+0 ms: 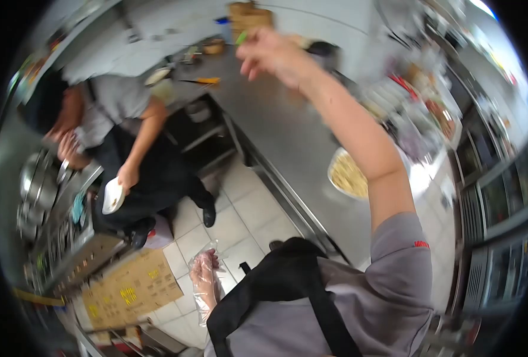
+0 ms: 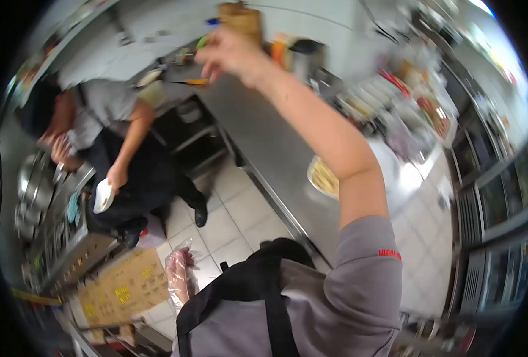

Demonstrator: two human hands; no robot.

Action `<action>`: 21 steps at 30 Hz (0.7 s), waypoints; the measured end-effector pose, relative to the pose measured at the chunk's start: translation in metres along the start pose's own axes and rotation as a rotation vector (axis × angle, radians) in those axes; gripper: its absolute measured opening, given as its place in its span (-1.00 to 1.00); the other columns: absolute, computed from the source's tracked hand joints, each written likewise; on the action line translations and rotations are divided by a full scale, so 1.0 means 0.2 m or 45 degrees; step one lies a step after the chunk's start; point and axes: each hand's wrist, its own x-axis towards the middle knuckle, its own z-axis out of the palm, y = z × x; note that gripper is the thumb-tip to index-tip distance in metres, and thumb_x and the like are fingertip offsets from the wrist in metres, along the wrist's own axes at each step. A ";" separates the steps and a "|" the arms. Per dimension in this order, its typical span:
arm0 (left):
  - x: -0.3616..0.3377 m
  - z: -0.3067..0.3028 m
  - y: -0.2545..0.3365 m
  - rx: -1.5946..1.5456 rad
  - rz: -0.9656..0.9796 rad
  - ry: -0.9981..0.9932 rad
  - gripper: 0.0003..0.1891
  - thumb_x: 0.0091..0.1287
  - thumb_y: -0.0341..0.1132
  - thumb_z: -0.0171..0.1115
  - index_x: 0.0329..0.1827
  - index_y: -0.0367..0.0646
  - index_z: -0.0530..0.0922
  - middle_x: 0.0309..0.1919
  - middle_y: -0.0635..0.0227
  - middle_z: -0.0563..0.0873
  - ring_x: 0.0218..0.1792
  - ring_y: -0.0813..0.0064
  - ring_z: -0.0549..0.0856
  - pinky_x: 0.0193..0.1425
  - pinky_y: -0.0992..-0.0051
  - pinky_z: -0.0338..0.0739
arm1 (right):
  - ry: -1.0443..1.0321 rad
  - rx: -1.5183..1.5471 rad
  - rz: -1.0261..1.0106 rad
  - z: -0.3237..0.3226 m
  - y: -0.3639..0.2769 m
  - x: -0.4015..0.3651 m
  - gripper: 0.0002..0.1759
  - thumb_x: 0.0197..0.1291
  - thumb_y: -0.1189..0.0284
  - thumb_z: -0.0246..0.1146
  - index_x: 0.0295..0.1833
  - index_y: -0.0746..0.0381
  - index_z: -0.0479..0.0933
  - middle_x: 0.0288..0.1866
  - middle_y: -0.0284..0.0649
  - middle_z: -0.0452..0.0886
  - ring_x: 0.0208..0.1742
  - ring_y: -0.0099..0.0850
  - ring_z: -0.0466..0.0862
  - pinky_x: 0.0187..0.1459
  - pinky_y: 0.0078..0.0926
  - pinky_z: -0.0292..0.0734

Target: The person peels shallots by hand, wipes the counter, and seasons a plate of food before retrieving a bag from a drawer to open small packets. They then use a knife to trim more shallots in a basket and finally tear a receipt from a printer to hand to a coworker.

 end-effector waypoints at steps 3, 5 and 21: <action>-0.10 0.14 -0.01 0.112 -0.090 -0.290 -0.55 0.35 -0.05 0.06 -0.28 -0.37 0.60 -0.50 0.35 0.58 -0.42 0.58 0.51 -0.29 0.56 0.39 | -0.170 0.160 0.387 -0.02 -0.03 -0.81 -0.79 0.17 0.45 0.20 -0.15 0.29 0.35 -0.37 -0.26 0.52 -0.48 -0.51 0.60 -0.49 -0.56 0.51; -0.15 0.25 -0.09 0.140 -0.057 -0.523 -0.47 0.36 0.03 -0.02 -0.32 -0.36 0.60 -0.52 0.34 0.59 -0.44 0.55 0.51 -0.29 0.53 0.40 | -0.092 0.121 0.502 -0.07 -0.06 -1.30 -0.83 0.20 0.46 0.18 -0.17 0.30 0.37 -0.37 -0.27 0.53 -0.47 -0.54 0.59 -0.46 -0.59 0.50; -1.21 2.33 0.11 -0.828 1.224 -1.108 -0.30 0.37 -0.12 -0.04 0.47 0.14 -0.21 0.42 0.07 -0.02 0.37 0.08 0.16 0.39 -0.01 -0.04 | 0.418 -0.925 0.425 -0.46 -0.26 -2.86 -0.78 0.20 0.49 0.06 -0.04 0.22 0.46 -0.13 -0.03 0.57 -0.12 -0.06 0.57 -0.13 -0.25 0.47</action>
